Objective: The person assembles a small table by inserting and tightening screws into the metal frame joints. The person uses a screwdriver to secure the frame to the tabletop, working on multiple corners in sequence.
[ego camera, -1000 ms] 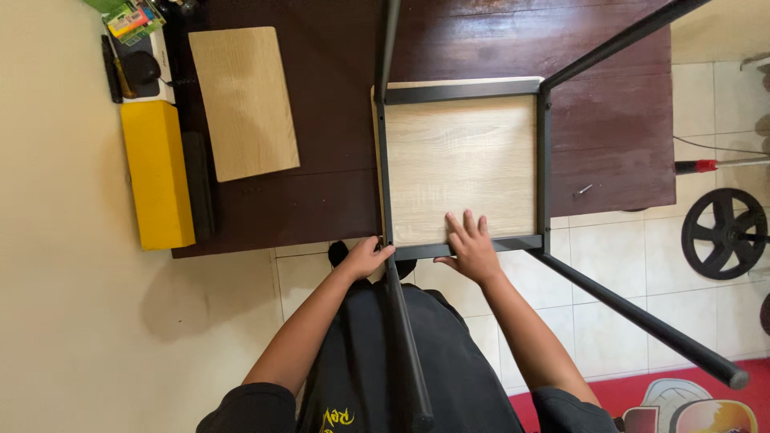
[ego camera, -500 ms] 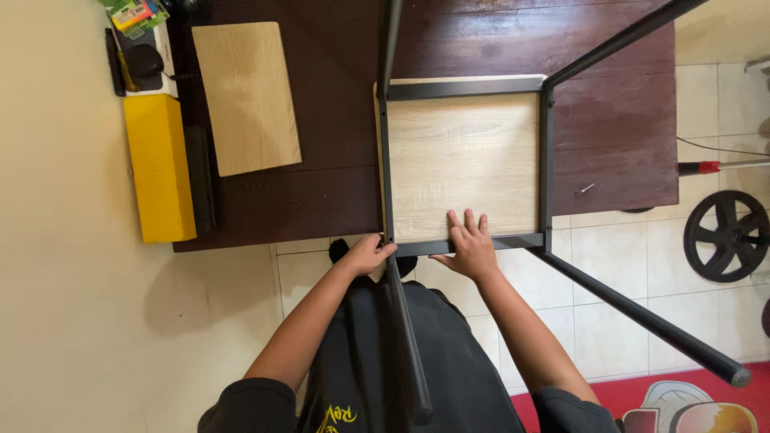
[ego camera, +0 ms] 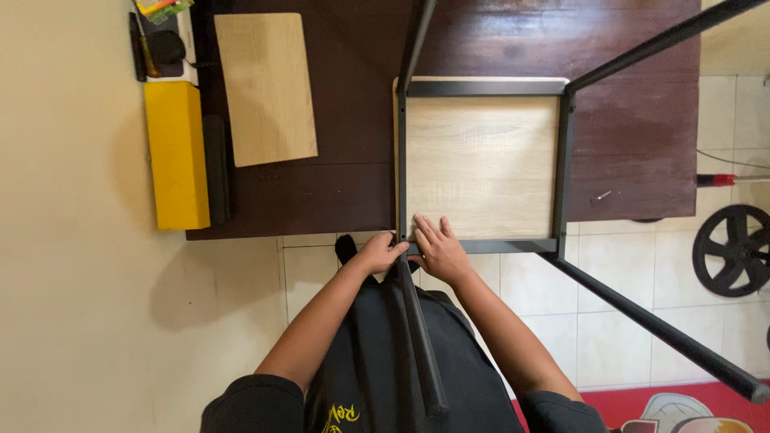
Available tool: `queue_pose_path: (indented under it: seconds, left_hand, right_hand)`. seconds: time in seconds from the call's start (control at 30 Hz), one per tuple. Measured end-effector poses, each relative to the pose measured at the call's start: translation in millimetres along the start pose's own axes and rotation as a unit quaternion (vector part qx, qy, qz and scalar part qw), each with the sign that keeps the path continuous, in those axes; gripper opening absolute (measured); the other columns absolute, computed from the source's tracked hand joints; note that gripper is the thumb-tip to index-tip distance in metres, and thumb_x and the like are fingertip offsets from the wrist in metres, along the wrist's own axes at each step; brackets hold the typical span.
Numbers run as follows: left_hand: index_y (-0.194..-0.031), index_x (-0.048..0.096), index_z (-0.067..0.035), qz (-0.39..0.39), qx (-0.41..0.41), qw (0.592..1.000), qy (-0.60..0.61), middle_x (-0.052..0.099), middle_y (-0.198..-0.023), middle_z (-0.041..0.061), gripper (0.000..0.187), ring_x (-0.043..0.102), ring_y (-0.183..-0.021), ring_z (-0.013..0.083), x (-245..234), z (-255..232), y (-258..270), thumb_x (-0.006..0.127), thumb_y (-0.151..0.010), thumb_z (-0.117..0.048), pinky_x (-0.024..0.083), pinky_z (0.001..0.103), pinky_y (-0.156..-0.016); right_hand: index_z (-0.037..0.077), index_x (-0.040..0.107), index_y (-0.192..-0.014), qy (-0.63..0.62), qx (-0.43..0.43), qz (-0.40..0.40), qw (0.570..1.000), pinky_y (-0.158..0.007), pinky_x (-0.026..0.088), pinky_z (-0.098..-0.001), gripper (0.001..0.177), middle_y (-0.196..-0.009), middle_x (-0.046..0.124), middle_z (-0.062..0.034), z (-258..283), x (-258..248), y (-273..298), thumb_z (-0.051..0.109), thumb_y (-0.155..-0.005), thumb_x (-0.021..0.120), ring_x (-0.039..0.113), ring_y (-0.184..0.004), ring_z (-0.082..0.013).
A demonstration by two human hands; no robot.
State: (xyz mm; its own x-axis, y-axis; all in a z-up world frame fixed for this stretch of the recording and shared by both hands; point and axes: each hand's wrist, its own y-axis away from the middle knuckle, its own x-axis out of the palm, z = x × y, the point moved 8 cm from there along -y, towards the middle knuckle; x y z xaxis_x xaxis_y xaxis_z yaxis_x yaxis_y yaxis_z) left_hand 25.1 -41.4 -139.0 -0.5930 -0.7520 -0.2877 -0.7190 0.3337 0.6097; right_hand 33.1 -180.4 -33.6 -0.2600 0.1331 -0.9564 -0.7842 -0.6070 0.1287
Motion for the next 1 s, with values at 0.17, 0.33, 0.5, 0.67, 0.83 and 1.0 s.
queue_pose_path:
  seconds: [0.17, 0.33, 0.5, 0.67, 0.83, 1.0]
  left_hand:
    - [-0.099, 0.066, 0.010, -0.030, 0.034, 0.997, 0.060, 0.072, -0.093, 0.026, 0.061, 0.075, -0.087, 0.0330, -3, -9, 6, 0.067, -0.093, -0.051, 0.058, 0.042, -0.076]
    - [-0.098, 0.067, 0.010, -0.023, 0.007, 0.999, 0.025, 0.072, -0.090, 0.026, 0.063, 0.073, -0.082, 0.0340, -5, -8, 5, 0.068, -0.092, -0.053, 0.057, 0.043, -0.074]
    - [-0.097, 0.067, 0.009, 0.007, -0.003, 0.998, -0.055, 0.071, -0.090, 0.026, 0.062, 0.071, -0.085, 0.0373, 1, 10, -7, 0.068, -0.093, -0.054, 0.055, 0.045, -0.076]
    - [-0.100, 0.067, 0.000, -0.095, 0.102, 0.988, -0.067, 0.071, -0.096, 0.022, 0.025, 0.068, -0.092, 0.0384, -27, 4, -7, 0.053, -0.103, -0.020, 0.054, 0.045, -0.081]
    - [-0.110, 0.067, -0.004, -0.076, 0.057, 0.981, 0.168, 0.068, -0.094, 0.014, 0.017, 0.066, -0.086, 0.0263, -59, -26, 11, 0.054, -0.100, -0.009, 0.054, 0.037, -0.077]
    - [-0.109, 0.073, -0.004, -0.103, 0.166, 0.973, 0.123, 0.068, -0.101, 0.010, 0.018, 0.070, -0.092, 0.0231, -76, -96, 38, 0.065, -0.094, -0.008, 0.056, 0.035, -0.080]
  right_hand:
    - [-0.004, 0.054, -0.140, 0.049, -0.014, -0.027, 0.998, -0.115, 0.038, -0.0584, 0.078, -0.157, 0.047, -0.0197, 4, 0, 1, 0.054, -0.089, 0.067, 0.046, -0.144, -0.0329]
    - [-0.003, 0.053, -0.143, 0.055, -0.020, -0.038, 0.998, -0.113, 0.041, -0.0573, 0.081, -0.154, 0.050, -0.0183, 6, -5, 1, 0.055, -0.089, 0.065, 0.048, -0.142, -0.0323]
    - [-0.001, 0.056, -0.142, 0.054, -0.027, -0.037, 0.997, -0.112, 0.041, -0.0580, 0.078, -0.153, 0.051, -0.0185, 7, -7, 0, 0.056, -0.089, 0.064, 0.049, -0.142, -0.0325]
    - [0.000, 0.056, -0.142, 0.047, -0.025, -0.044, 0.998, -0.112, 0.041, -0.0577, 0.075, -0.153, 0.051, -0.0180, 6, -9, 0, 0.056, -0.092, 0.064, 0.049, -0.142, -0.0320]
    - [0.000, 0.056, -0.142, 0.038, -0.024, -0.045, 0.998, -0.112, 0.042, -0.0574, 0.075, -0.153, 0.051, -0.0180, 4, -9, 0, 0.055, -0.092, 0.064, 0.050, -0.141, -0.0314]
    - [-0.001, 0.056, -0.142, 0.032, -0.021, -0.041, 0.998, -0.112, 0.042, -0.0566, 0.079, -0.153, 0.051, -0.0181, 4, -11, -1, 0.057, -0.090, 0.064, 0.050, -0.141, -0.0310]
